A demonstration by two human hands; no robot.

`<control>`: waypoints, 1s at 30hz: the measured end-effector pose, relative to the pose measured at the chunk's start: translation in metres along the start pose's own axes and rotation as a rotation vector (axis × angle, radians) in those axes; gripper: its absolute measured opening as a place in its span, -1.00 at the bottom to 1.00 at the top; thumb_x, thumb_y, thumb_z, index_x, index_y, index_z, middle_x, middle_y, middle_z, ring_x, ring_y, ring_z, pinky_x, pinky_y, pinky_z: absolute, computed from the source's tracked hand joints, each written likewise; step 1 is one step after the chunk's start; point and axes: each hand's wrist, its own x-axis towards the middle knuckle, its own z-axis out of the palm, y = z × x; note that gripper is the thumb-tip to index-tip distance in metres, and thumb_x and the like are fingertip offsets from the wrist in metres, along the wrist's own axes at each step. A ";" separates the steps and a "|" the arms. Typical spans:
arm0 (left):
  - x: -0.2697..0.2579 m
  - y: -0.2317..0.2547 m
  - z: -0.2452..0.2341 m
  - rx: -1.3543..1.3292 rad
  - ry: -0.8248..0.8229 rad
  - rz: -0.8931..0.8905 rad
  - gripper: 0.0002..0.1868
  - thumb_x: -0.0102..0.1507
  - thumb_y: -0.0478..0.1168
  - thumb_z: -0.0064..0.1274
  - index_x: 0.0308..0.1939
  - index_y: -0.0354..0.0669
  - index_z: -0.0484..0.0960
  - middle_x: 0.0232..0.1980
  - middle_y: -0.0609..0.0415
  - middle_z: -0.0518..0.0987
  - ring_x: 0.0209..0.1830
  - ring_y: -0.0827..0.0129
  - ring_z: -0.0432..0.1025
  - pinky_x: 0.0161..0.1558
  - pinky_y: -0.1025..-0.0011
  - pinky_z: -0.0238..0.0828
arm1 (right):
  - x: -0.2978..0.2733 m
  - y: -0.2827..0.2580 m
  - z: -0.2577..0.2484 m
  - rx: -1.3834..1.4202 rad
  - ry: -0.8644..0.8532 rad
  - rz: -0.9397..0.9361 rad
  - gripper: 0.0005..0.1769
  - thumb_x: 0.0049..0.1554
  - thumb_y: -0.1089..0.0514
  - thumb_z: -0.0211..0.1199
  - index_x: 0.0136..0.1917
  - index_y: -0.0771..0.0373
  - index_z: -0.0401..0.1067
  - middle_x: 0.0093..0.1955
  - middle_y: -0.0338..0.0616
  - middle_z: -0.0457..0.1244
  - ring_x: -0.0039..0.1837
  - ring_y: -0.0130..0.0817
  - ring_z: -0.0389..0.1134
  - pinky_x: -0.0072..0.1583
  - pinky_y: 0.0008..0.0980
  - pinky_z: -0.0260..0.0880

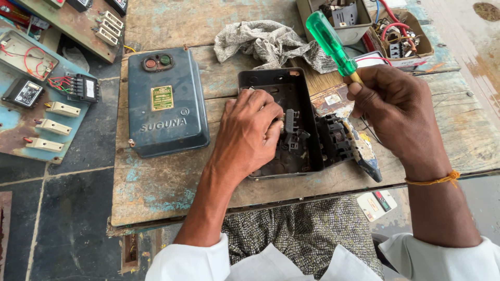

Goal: The person disassembles and repairs a motor starter box on a wooden workbench, using a screwdriver to remove screws and probe internal electrical components such as the relay and contactor while referring to a multimeter.

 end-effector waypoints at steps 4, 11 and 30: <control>-0.002 0.001 -0.003 -0.032 -0.008 0.000 -0.88 0.15 -0.31 0.24 -0.25 -0.16 0.65 -0.10 0.08 0.53 0.05 0.18 0.42 0.04 0.12 0.28 | -0.002 0.005 -0.008 -0.003 0.014 0.053 -0.78 0.34 0.18 0.25 0.11 0.41 0.51 -0.20 -0.26 0.31 -0.20 -0.61 0.29 -0.17 -0.59 0.29; 0.003 0.000 0.001 0.046 -0.044 -0.046 -0.91 0.19 -0.33 0.17 -0.30 -0.20 0.56 -0.14 0.04 0.49 -0.02 0.17 0.41 0.04 0.13 0.31 | -0.016 0.014 -0.026 -0.010 0.089 0.207 -0.75 0.32 0.17 0.21 0.16 0.38 0.52 -0.22 -0.23 0.31 -0.26 -0.60 0.26 -0.27 -0.54 0.21; 0.006 0.013 0.000 -0.194 0.105 0.002 -0.83 0.21 -0.43 0.17 -0.18 -0.23 0.51 -0.12 -0.01 0.54 0.06 0.11 0.46 0.17 0.18 0.38 | -0.054 0.035 -0.034 -0.591 -0.134 0.546 -0.72 0.21 -0.03 0.28 0.10 0.14 0.56 -0.17 -0.10 0.43 -0.21 -0.23 0.41 -0.15 -0.16 0.39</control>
